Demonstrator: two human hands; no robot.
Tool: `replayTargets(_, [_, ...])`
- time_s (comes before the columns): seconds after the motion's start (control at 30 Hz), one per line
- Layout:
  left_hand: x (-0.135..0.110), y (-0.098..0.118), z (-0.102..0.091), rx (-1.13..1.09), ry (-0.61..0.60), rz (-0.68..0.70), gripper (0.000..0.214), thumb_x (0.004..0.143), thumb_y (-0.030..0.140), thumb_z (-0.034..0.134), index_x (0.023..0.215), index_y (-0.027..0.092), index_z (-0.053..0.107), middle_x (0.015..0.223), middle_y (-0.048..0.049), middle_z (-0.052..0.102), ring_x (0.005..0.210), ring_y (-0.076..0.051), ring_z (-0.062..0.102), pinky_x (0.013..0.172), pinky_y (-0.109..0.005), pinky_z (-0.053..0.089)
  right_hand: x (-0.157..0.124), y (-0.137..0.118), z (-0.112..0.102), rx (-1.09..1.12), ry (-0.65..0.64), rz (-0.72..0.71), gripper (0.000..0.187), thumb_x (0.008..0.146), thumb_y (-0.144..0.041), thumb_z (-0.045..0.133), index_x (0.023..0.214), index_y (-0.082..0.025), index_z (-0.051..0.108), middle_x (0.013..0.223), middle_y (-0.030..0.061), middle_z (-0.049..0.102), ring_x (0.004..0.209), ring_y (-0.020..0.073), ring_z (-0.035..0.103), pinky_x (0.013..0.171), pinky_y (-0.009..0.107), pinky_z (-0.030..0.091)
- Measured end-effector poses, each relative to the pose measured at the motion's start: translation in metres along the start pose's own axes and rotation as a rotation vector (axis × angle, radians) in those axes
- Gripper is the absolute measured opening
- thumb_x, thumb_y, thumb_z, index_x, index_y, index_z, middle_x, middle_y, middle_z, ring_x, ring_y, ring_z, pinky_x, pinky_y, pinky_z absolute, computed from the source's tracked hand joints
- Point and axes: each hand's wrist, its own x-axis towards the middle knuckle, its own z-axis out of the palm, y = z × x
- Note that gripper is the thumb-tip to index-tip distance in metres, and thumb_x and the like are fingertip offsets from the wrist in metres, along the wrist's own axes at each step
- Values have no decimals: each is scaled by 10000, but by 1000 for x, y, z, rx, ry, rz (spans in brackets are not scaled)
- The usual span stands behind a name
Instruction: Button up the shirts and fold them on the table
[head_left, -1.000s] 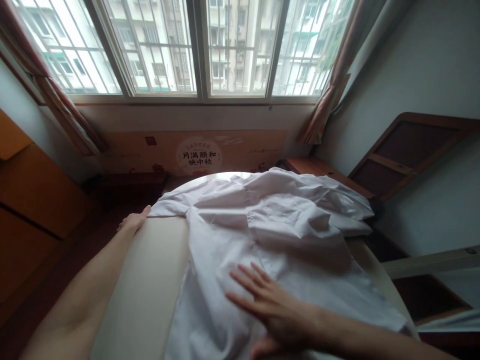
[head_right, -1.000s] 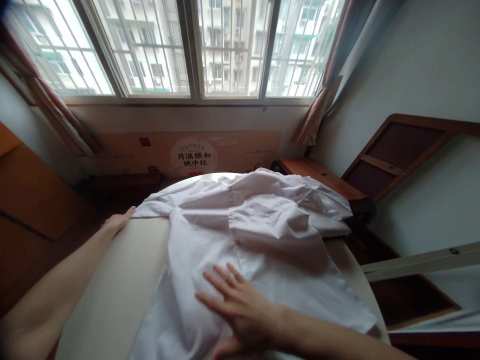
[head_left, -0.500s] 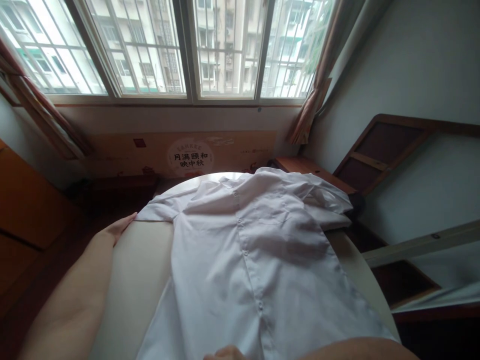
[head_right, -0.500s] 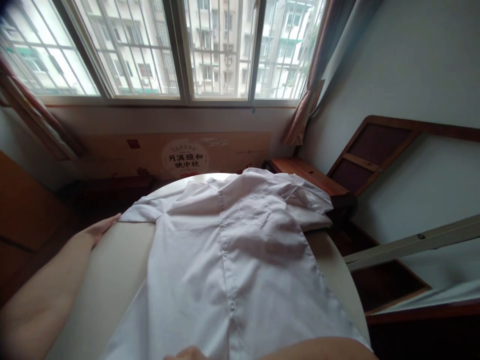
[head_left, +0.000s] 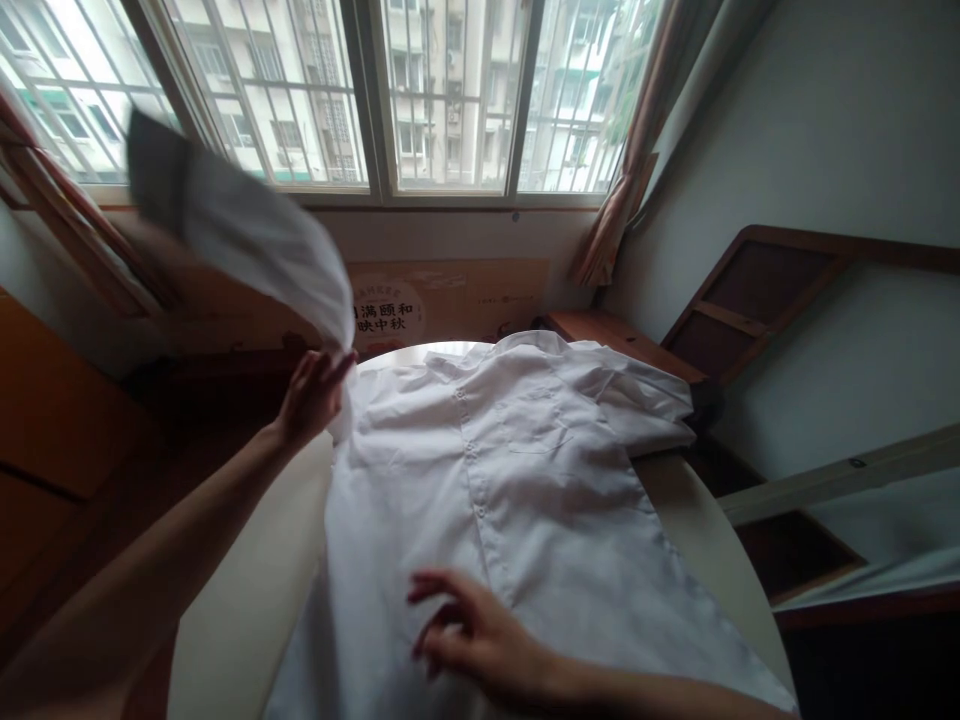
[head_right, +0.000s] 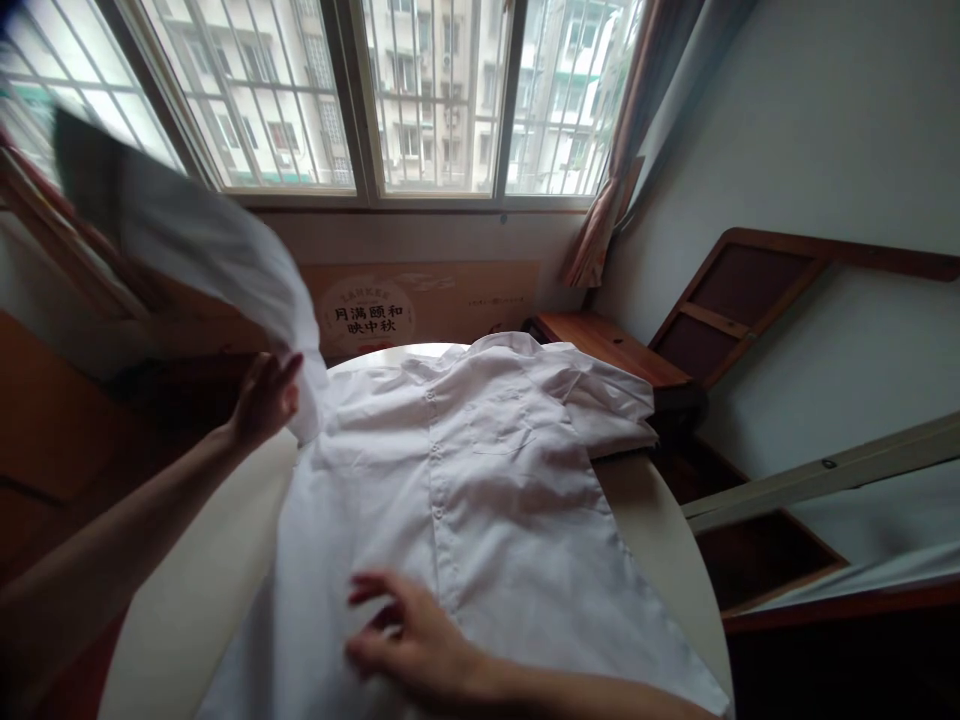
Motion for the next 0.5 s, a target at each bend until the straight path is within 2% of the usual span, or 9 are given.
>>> replayTargets(0.03, [-8, 4, 6, 8, -54, 88, 266, 871, 152, 488, 1113, 160, 597, 1185, -104, 578, 1086, -233, 535, 943, -442, 444, 3, -17, -18, 155, 155, -5, 599, 728, -569, 632, 1221, -245, 533, 1254, 109, 536, 871, 187, 643, 702, 323, 532])
replayTargets(0.1, [-27, 11, 17, 11, -181, 285, 393, 813, 43, 419, 1119, 193, 615, 1259, -101, 559, 1146, -239, 497, 1013, -443, 379, 8, -48, -55, 397, 331, -39, 660, 751, -720, 477, 1223, -260, 503, 1293, 117, 509, 1041, 250, 606, 818, 437, 507])
replayTargets(0.13, [-36, 13, 22, 6, -234, 362, 456, 795, 30, 400, 1165, 209, 597, 1309, -94, 532, 1163, -238, 487, 1029, -437, 361, 10, -59, -71, 453, 365, -48, 703, 733, -772, 431, 1209, -258, 501, 1274, 120, 529, 1081, 275, 587, 832, 479, 495])
replayTargets(0.2, [-48, 14, 29, -3, -287, 413, 555, 777, 42, 392, 1284, 228, 515, 1374, -81, 483, 1165, -235, 486, 1030, -414, 354, 14, -71, -95, 500, 356, -11, 782, 717, -823, 357, 1171, -206, 518, 1189, 148, 587, 1083, 310, 584, 824, 519, 487])
replayTargets(0.27, [-52, 13, 32, 27, -265, 346, 617, 757, 72, 424, 1356, 217, 441, 1387, -89, 467, 1172, -255, 474, 1020, -408, 348, 19, -71, -105, 507, 370, 57, 764, 729, -795, 397, 1109, -149, 544, 1068, 159, 642, 1002, 302, 621, 799, 488, 505])
replayTargets(0.3, [-50, 11, 33, 54, -233, 287, 632, 748, 89, 445, 1368, 209, 428, 1385, -97, 463, 1178, -270, 465, 1012, -413, 343, 22, -68, -108, 507, 425, 78, 691, 742, -740, 470, 1072, -139, 556, 1003, 144, 663, 934, 274, 643, 775, 445, 520])
replayTargets(0.37, [-45, 8, 33, 121, -141, 139, 607, 747, 129, 472, 1350, 196, 448, 1362, -121, 470, 1177, -303, 453, 985, -428, 337, 30, -66, -108, 505, 619, 81, 463, 750, -550, 630, 983, -154, 571, 858, 75, 682, 757, 197, 656, 673, 333, 538])
replayTargets(0.43, [-38, 6, 34, 183, -64, 3, 504, 776, 164, 454, 1276, 175, 517, 1295, -145, 508, 1145, -320, 467, 946, -431, 336, 36, -72, -106, 507, 826, 57, 260, 724, -348, 706, 864, -177, 569, 697, -2, 652, 595, 137, 618, 550, 246, 514])
replayTargets(0.5, [-33, 3, 36, 223, -16, -134, 374, 814, 186, 403, 1127, 154, 606, 1153, -156, 578, 1072, -317, 505, 895, -418, 343, 36, -84, -97, 497, 922, 24, 191, 688, -248, 717, 769, -183, 557, 608, -34, 613, 527, 119, 594, 479, 214, 489])
